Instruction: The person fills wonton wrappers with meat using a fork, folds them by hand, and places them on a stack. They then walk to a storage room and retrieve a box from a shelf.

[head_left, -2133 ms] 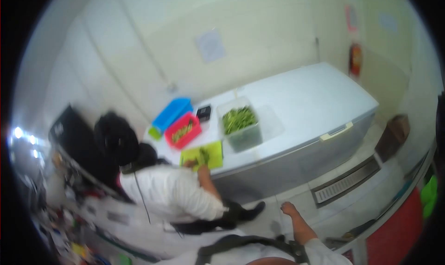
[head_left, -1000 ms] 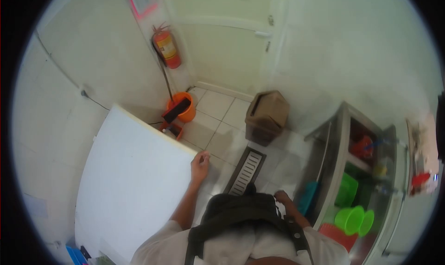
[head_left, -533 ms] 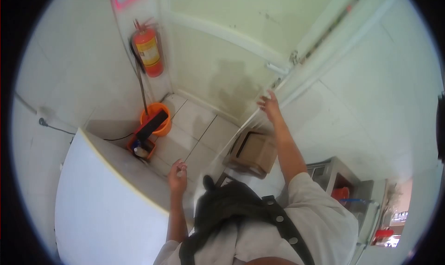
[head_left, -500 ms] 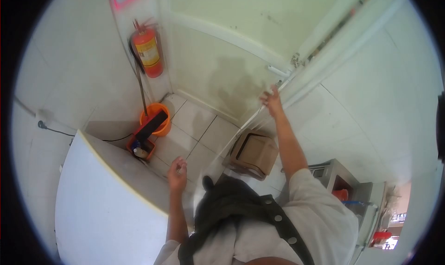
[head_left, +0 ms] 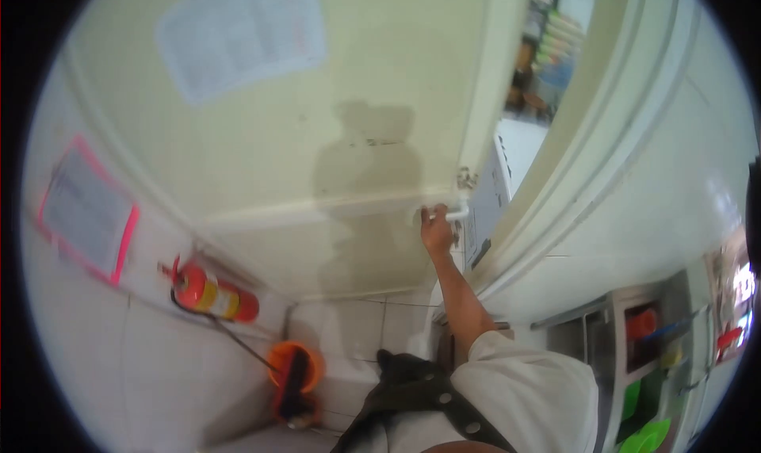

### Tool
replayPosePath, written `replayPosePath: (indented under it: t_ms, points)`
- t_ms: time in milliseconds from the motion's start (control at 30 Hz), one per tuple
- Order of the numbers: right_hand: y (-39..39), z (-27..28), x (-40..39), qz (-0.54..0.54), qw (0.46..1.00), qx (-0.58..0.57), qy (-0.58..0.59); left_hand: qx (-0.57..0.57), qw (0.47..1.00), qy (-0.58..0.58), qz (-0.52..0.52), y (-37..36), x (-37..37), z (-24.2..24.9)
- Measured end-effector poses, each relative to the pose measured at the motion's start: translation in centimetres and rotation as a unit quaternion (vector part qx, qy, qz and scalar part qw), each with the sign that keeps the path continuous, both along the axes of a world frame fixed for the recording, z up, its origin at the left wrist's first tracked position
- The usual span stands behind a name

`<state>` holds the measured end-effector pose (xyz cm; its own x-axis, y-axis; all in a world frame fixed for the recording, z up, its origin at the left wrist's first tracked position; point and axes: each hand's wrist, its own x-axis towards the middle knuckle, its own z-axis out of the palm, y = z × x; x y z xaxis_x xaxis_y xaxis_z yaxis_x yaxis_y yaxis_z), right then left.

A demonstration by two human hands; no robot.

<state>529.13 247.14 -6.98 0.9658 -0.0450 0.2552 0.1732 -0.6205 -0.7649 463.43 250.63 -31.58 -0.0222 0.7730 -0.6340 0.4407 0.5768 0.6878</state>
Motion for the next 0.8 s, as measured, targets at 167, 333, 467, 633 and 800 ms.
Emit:
replayPosePath:
  t_ms: [167,333,467,633,800]
  points:
    - [1.1,-4.9,8.0,0.008,0.998,-0.038,0.05,-0.029,0.995,0.035,-0.089,9.6,5.7,-1.0]
    - [0.9,-8.9,17.4,0.091,0.983,-0.122,0.105,-0.005,0.984,0.034,-0.175,17.8,17.1,-6.4]
    - [0.1,-14.6,22.3,0.097,0.987,-0.125,0.013,-0.024,0.967,0.002,-0.254,21.0,32.4,-14.3]
    - [1.2,-19.2,25.5,0.149,0.981,-0.107,0.067,0.16,0.858,-0.084,-0.481,23.1,47.9,-26.9]
    - [-1.0,-27.8,32.7,0.336,0.94,0.034,-0.044,0.396,0.505,-0.162,-0.75,18.7,71.0,-33.8]
